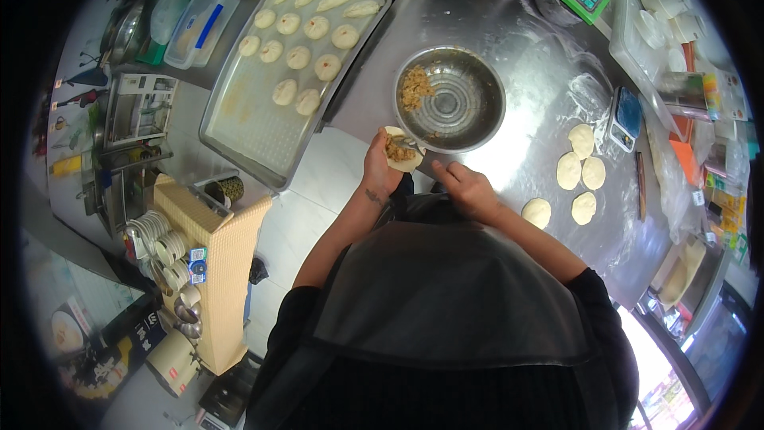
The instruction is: The person fills round dough pieces with a crumbly filling from a metal bowl, pleats the edges to seal them, and places the finished buns on a perforated tray. The process is repeated for multiple buns.
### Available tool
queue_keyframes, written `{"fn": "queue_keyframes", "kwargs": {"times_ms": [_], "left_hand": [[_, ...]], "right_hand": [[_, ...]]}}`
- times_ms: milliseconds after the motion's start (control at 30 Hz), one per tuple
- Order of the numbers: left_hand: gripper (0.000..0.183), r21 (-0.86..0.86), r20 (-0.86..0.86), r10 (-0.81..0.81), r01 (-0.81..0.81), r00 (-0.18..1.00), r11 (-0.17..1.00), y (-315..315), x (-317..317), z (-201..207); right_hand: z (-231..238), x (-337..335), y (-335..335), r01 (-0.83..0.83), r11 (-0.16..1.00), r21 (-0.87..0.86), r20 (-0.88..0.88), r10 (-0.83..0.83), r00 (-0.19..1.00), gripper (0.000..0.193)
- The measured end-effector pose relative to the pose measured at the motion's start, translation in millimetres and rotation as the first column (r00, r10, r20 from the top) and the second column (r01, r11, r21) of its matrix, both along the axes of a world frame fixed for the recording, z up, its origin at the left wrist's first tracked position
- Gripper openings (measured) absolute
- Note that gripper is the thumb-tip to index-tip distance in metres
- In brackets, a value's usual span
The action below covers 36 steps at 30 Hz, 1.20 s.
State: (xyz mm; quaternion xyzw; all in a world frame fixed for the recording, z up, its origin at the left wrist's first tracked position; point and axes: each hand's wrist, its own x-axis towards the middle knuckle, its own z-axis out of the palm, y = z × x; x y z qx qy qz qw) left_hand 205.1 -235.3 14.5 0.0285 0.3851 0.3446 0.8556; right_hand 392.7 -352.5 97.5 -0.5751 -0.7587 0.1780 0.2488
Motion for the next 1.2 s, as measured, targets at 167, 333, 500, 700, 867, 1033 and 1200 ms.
{"fn": "queue_keyframes", "kwargs": {"times_ms": [167,333,500,700,867,1033,1200], "left_hand": [[0.045,-0.015,0.007,0.003,-0.002,1.000,1.000,-3,0,-1],[0.046,-0.023,0.010,0.007,-0.007,1.000,1.000,-3,2,2],[0.044,-0.013,-0.001,0.001,-0.001,1.000,1.000,-4,4,7],[0.044,0.002,-0.021,0.008,-0.008,1.000,1.000,-4,4,10],[0.046,0.008,0.008,0.005,-0.005,1.000,1.000,-5,4,6],[0.049,-0.092,0.042,0.051,-0.047,0.998,0.995,-7,1,4],[0.053,-0.122,-0.054,0.127,-0.132,0.990,0.984,-8,-9,14]], "right_hand": [[2,10,1,0.167,0.986,-0.015,-0.160,-0.167,0.973,0.027],[-17,36,17,0.441,0.889,-0.123,-0.042,-0.448,0.893,0.020],[-31,32,19,0.384,0.899,-0.210,-0.136,-0.415,0.899,0.018],[-5,4,8,0.403,0.877,-0.263,-0.303,-0.471,0.828,0.019],[11,-7,-1,0.337,0.929,-0.154,-0.300,-0.369,0.879,0.021],[6,-8,-2,0.251,0.965,-0.071,-0.255,-0.261,0.931,0.024],[4,-9,-2,0.096,0.995,-0.006,-0.082,-0.097,0.992,0.036]]}}
